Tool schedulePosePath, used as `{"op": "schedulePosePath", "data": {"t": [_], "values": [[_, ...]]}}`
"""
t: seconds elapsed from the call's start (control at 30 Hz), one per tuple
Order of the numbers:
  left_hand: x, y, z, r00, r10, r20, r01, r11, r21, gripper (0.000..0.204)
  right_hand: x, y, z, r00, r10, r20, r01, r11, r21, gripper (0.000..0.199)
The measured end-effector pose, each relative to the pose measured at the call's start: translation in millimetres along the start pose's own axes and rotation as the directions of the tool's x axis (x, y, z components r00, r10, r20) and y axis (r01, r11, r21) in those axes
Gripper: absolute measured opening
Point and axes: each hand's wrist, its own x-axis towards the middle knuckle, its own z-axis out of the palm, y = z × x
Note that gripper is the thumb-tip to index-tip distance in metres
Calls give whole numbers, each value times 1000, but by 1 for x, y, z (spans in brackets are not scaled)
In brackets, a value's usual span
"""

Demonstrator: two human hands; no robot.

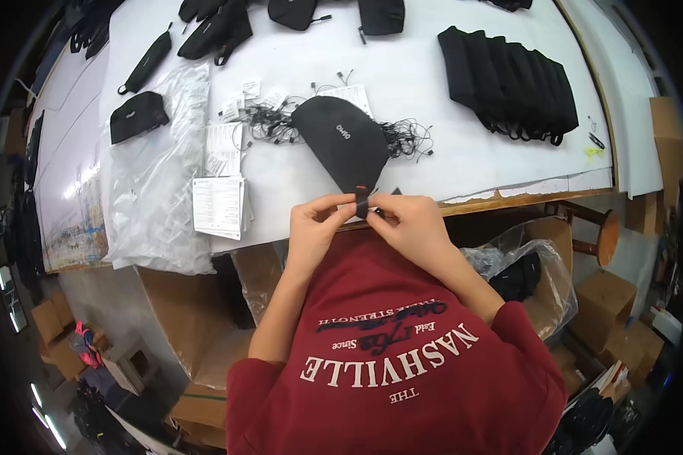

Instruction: Attaching tags to small black cases and zipping them closed.

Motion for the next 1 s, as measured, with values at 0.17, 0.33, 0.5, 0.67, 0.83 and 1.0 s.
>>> {"op": "schedulePosePath", "data": {"t": [0.17, 0.33, 0.5, 0.67, 0.83, 1.0], "values": [[-3, 17, 2, 977, 212, -26, -188, 912, 364, 6, 0, 7, 6, 955, -276, -107, 279, 960, 11, 10], [-9, 26, 12, 909, 359, -209, -319, 926, 202, 6, 0, -5, -8, 996, -82, -40, 91, 895, 436, 18], [-17, 52, 19, 971, 233, -56, -238, 965, -112, 5, -6, -1, -17, 988, -154, -13, 137, 831, 540, 13], [-10, 57, 21, 995, 101, 19, -101, 994, -37, 7, -5, 11, -28, 977, -167, 130, 63, 818, 572, 14], [-2, 54, 13, 999, -7, 32, 4, 998, 69, 9, -10, 20, -35, 966, -146, 215, 40, 901, 433, 11], [-1, 59, 22, 996, 90, -2, -89, 994, -66, 8, -15, 29, -29, 957, -187, 220, -2, 758, 652, 11]]}}
